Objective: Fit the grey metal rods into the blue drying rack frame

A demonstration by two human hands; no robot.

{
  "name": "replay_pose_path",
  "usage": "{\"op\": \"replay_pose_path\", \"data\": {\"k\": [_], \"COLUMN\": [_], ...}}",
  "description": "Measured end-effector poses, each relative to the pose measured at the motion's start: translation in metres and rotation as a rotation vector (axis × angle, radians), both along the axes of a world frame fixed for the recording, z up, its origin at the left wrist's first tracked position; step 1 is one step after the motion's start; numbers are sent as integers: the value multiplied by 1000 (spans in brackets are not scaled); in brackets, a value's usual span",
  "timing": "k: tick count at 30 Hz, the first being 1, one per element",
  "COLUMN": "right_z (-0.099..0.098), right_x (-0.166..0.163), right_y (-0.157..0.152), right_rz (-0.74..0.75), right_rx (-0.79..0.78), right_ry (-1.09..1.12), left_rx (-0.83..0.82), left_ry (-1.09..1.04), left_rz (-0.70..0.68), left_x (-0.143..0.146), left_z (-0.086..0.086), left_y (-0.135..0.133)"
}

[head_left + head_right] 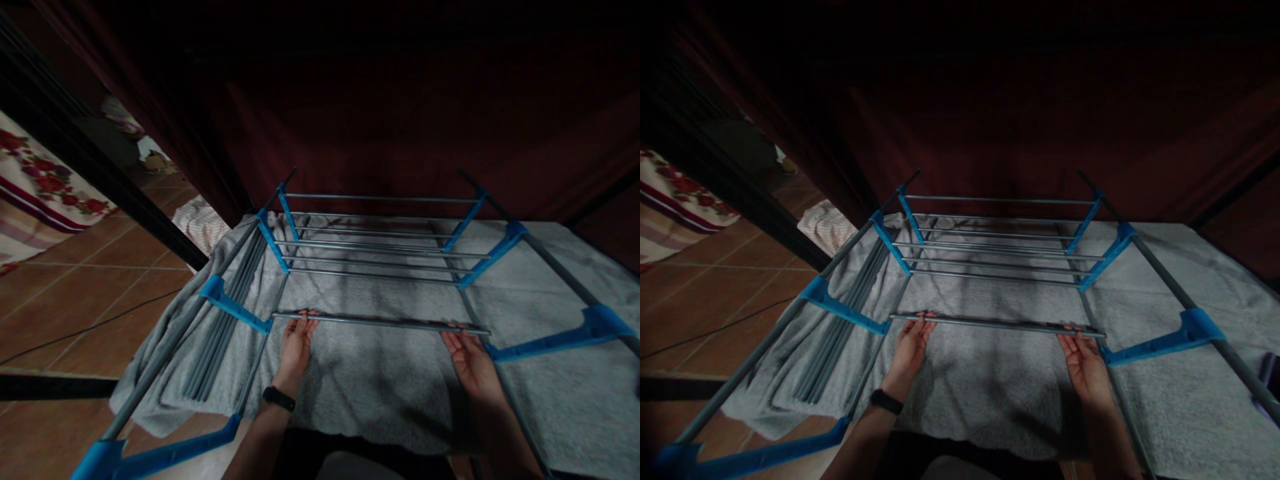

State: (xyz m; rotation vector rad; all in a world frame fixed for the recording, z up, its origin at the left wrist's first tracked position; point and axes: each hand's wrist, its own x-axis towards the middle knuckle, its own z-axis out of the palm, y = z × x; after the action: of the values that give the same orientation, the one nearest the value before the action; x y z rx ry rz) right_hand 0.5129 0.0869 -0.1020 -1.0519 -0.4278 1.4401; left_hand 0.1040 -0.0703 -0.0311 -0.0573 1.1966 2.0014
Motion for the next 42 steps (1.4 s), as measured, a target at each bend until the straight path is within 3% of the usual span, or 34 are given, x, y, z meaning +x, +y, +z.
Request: {"op": "replay_pose_path", "data": {"k": [28,42], "right_z": [8,11], "right_x": [-6,-6], "right_y": [-5,-6], "right_rz": [-6,-5], "right_rx": [9,10], "right_ry": [-14,-48], "left_rx": [-4,5], "left_ry": [112,19], "left_rz": [-52,-28], "left_x": [-8,-2], "left_z": [-25,-5], "left_y": [-4,-5]}}
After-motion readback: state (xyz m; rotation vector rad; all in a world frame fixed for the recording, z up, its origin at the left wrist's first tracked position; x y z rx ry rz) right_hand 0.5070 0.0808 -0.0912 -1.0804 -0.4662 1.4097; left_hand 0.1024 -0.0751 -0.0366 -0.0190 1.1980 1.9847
